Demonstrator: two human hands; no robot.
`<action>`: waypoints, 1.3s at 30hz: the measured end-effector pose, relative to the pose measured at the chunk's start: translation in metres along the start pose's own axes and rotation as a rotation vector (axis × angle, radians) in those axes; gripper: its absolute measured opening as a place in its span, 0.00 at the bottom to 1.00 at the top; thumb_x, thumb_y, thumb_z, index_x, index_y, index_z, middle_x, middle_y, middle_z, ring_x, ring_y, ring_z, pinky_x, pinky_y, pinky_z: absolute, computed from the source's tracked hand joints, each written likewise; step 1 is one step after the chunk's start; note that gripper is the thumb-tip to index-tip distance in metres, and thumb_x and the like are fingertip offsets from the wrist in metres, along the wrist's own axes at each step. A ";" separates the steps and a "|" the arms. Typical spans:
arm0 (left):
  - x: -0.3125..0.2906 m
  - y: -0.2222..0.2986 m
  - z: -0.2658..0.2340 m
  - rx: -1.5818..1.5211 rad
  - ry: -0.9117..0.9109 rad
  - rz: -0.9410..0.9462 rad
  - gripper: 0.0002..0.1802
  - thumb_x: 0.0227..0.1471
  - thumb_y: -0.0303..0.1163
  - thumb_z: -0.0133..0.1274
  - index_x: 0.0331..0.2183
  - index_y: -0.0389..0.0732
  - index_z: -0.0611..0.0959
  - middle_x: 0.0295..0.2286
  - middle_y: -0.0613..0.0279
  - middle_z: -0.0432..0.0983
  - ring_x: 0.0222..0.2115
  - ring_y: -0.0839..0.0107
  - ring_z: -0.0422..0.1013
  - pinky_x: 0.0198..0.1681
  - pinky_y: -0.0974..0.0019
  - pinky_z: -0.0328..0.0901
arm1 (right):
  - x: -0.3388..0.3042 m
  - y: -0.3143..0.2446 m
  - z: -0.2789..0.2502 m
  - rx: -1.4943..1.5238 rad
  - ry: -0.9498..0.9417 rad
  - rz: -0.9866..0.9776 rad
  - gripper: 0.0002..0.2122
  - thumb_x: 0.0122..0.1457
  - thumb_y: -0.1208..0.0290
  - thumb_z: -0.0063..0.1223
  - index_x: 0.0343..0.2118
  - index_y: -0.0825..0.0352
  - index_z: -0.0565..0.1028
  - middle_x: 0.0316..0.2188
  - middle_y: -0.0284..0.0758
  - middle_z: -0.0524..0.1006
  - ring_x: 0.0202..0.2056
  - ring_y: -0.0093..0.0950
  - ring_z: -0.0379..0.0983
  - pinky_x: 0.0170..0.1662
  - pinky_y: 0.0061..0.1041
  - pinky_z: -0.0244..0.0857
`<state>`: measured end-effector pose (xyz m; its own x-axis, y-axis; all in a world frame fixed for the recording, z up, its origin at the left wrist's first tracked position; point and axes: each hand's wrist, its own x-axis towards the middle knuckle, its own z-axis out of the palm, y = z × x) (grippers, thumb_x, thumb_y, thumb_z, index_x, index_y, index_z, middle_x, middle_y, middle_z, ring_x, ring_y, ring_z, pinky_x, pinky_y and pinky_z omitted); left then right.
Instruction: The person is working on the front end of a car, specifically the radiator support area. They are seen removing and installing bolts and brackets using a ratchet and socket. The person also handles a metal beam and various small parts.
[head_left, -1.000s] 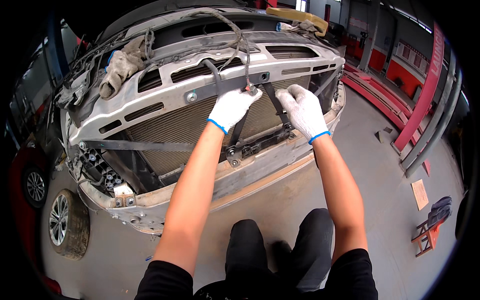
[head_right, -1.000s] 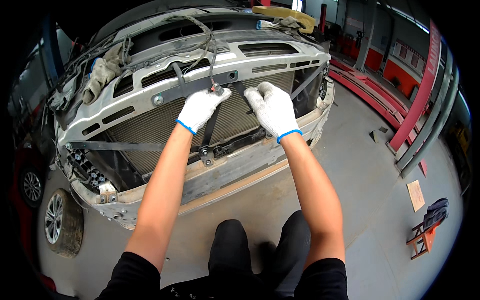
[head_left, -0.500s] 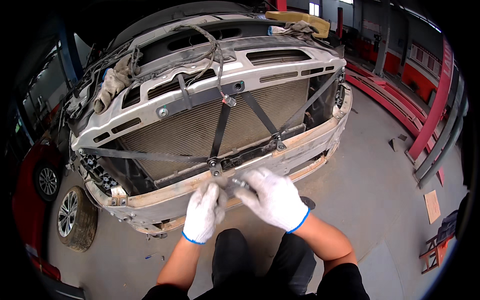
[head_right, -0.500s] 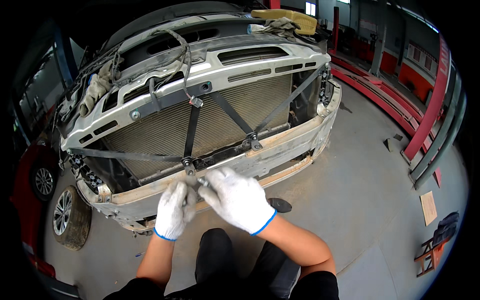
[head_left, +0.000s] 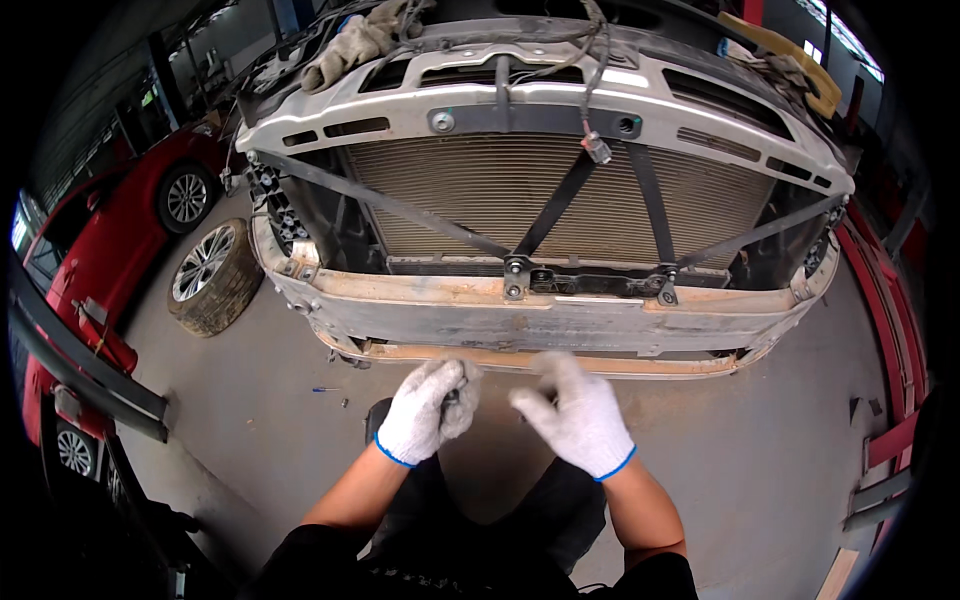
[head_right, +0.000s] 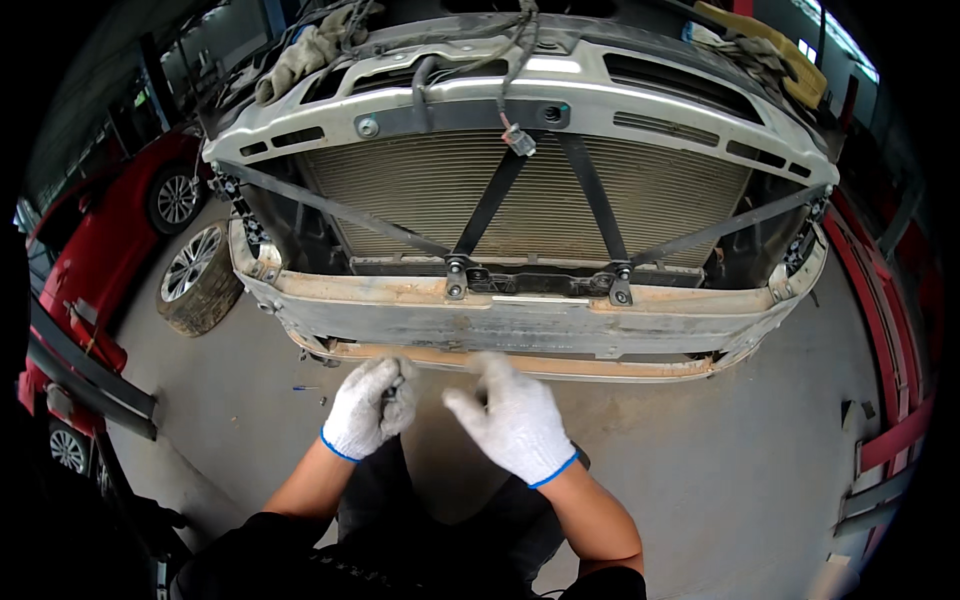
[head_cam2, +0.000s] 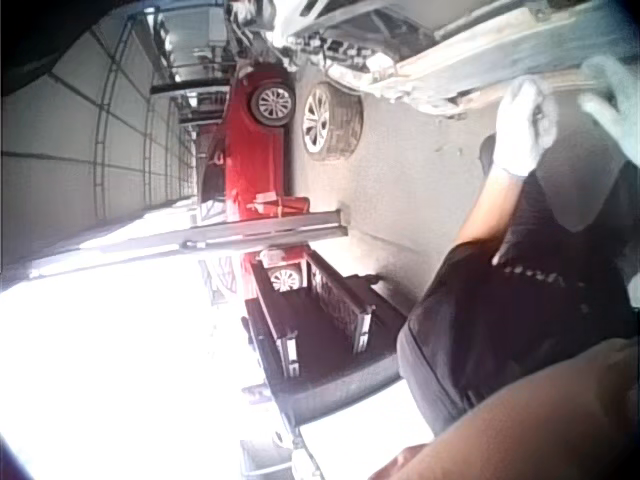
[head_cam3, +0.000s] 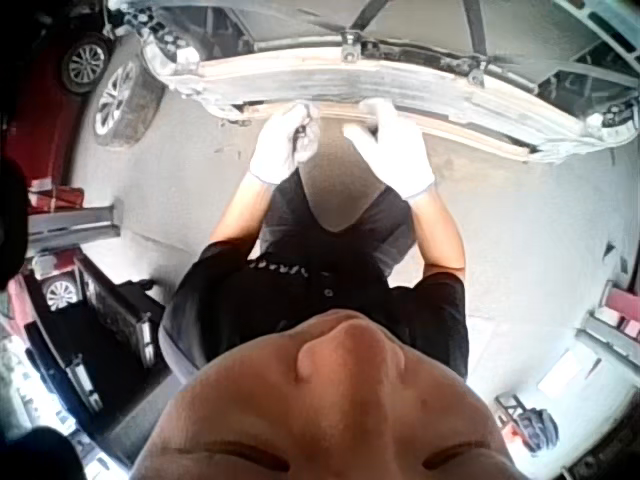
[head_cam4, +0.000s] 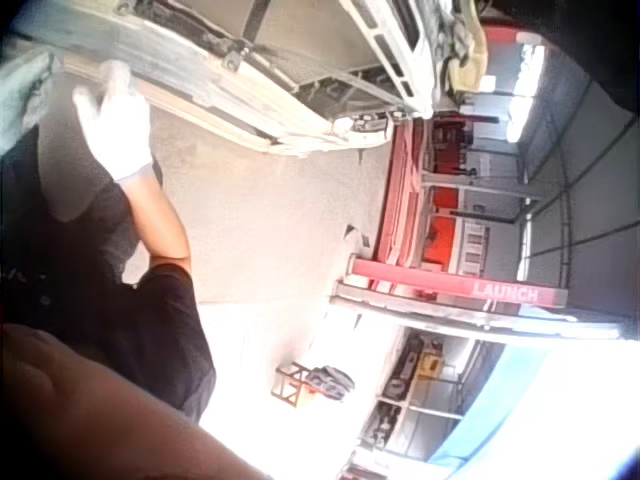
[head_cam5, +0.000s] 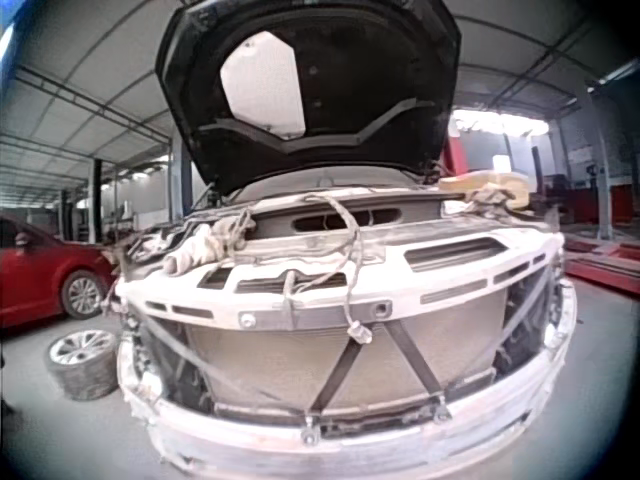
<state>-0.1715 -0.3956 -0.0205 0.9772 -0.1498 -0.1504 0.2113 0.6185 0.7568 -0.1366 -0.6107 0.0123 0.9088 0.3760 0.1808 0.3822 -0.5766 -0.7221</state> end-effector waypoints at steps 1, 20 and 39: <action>0.004 0.016 0.002 0.079 0.035 0.116 0.12 0.63 0.36 0.46 0.40 0.38 0.75 0.22 0.64 0.69 0.14 0.81 0.58 0.14 0.77 0.52 | 0.004 -0.004 -0.018 0.002 0.176 0.016 0.23 0.56 0.56 0.58 0.47 0.69 0.70 0.23 0.41 0.78 0.28 0.42 0.78 0.32 0.39 0.72; 0.106 0.114 0.019 0.083 -0.021 0.204 0.08 0.63 0.33 0.43 0.38 0.40 0.73 0.18 0.66 0.66 0.12 0.82 0.53 0.12 0.76 0.47 | 0.073 0.011 -0.129 -0.338 0.224 0.272 0.27 0.46 0.57 0.68 0.43 0.74 0.75 0.22 0.45 0.79 0.26 0.37 0.78 0.34 0.32 0.72; 0.007 0.046 -0.029 0.109 -0.240 0.001 0.16 0.60 0.33 0.47 0.47 0.34 0.74 0.18 0.64 0.67 0.12 0.81 0.56 0.12 0.77 0.50 | -0.054 0.053 -0.013 0.481 0.648 0.451 0.13 0.57 0.72 0.57 0.44 0.71 0.75 0.22 0.28 0.73 0.17 0.13 0.63 0.19 0.16 0.58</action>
<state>-0.1541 -0.3462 -0.0051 0.9418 -0.3360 -0.0043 0.1941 0.5336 0.8232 -0.1634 -0.6710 -0.0267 0.9260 -0.3743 0.0482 -0.0097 -0.1514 -0.9884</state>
